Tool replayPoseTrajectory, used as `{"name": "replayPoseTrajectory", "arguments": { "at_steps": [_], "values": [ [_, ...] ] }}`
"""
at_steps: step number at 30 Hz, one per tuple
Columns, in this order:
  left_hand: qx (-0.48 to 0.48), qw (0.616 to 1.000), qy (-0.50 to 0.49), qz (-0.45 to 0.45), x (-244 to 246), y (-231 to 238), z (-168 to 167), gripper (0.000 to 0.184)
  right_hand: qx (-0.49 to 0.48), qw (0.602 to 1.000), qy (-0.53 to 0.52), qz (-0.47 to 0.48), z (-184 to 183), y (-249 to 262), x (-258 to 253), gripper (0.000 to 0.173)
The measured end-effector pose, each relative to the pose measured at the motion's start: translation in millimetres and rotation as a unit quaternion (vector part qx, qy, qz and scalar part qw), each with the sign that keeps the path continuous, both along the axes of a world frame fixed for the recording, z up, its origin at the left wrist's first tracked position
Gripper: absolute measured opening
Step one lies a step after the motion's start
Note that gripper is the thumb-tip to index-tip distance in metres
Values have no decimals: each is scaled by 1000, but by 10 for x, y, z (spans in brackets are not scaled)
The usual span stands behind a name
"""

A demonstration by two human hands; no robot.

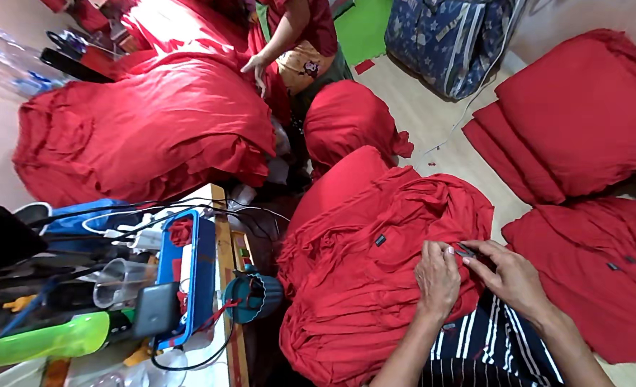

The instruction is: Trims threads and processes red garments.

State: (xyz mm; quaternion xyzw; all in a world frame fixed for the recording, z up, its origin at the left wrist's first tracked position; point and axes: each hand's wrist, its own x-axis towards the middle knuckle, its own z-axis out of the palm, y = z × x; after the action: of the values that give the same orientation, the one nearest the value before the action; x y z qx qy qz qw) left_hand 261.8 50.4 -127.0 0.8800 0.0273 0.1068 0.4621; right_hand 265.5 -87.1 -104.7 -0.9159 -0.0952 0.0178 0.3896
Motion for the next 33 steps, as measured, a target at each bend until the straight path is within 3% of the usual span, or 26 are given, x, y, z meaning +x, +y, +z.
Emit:
{"name": "replayPoseTrajectory", "arguments": {
  "at_steps": [11,33],
  "values": [
    [11,996,-80,47,-31,-36,-106,12,-45,997,-59,-5,4,96,-57,33],
    [75,991,-105,29,-44,-45,-140,11,-62,989,-130,-30,-70,143,-69,26]
  ]
}}
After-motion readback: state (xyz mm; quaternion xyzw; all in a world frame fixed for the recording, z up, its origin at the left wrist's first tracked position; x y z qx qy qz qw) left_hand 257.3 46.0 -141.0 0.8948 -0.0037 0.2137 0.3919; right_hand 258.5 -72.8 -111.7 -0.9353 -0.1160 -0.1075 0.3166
